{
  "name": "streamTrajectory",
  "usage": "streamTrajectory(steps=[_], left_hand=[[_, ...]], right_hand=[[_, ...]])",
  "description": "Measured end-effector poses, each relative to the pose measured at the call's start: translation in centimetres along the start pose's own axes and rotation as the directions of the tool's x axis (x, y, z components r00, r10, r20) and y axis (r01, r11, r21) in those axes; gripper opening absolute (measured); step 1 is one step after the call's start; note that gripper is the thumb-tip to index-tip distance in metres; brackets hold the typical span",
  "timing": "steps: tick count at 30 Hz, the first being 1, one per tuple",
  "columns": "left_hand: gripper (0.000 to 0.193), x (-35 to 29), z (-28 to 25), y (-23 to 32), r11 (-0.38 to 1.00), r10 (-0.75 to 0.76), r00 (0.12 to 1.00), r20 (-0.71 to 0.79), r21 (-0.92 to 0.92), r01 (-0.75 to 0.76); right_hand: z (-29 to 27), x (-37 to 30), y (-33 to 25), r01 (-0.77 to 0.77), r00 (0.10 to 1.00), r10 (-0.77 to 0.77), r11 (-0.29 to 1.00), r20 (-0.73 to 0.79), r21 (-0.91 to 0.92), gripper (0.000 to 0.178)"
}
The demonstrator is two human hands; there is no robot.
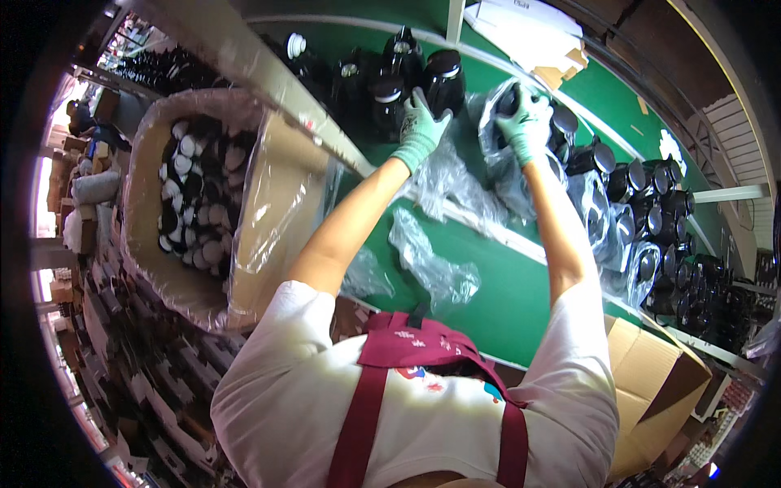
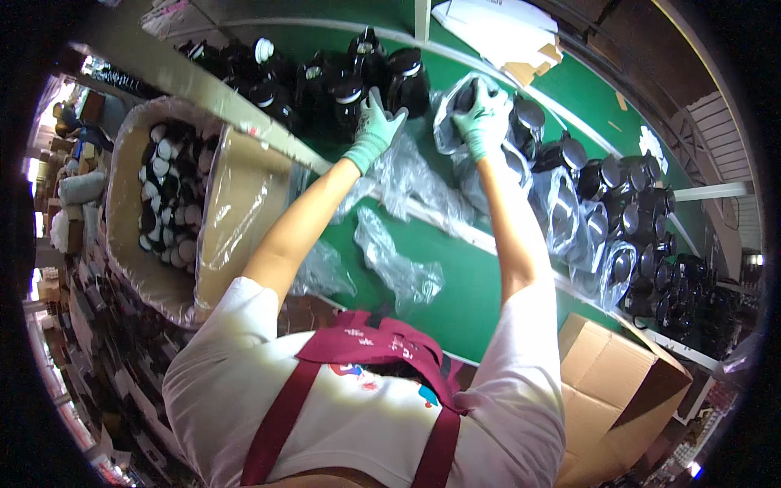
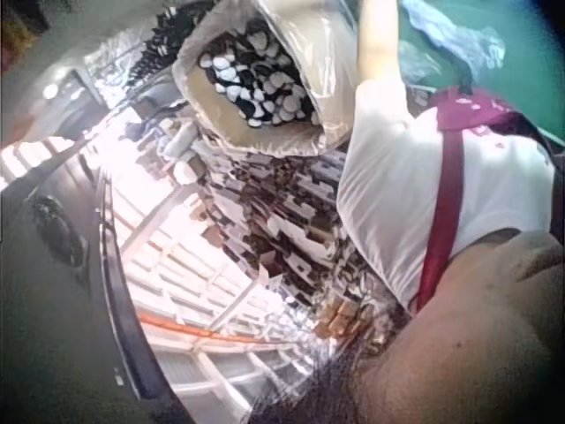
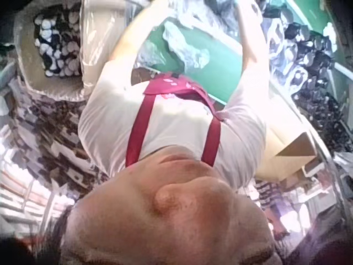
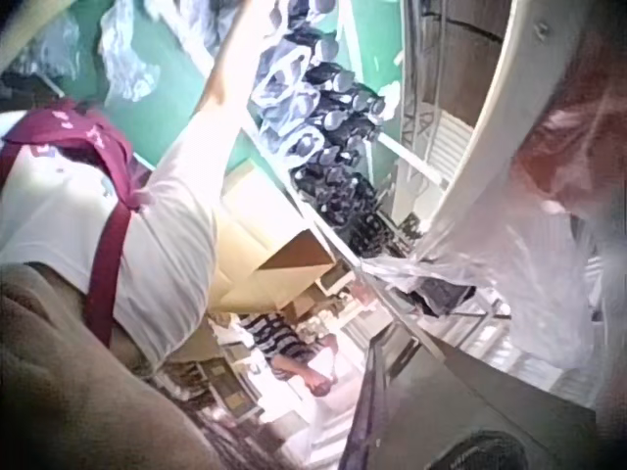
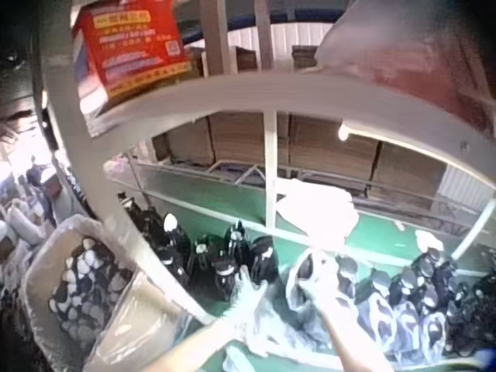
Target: The person assembles black kettles on a green workbench by attaching white circular lids to the kettle bodies. They pick up each kettle, place a lid on top, and set the assembled unit aside. The process is repeated for multiple kettles.
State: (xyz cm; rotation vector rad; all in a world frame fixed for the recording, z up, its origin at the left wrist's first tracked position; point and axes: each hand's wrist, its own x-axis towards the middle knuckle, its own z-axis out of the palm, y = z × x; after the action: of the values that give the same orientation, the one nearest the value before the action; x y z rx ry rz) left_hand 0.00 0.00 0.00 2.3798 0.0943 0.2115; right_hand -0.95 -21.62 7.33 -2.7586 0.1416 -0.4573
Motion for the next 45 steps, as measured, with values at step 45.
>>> streamTrajectory(steps=[45], left_hand=[[0.077,-25.6,0.2,20.4,0.367,0.771,0.212,0.601,-0.147,-0.919]], right_hand=[[-4.7,-43.9,10.7,-0.483,0.861,0.495,0.725,0.117,0.491,0.052]])
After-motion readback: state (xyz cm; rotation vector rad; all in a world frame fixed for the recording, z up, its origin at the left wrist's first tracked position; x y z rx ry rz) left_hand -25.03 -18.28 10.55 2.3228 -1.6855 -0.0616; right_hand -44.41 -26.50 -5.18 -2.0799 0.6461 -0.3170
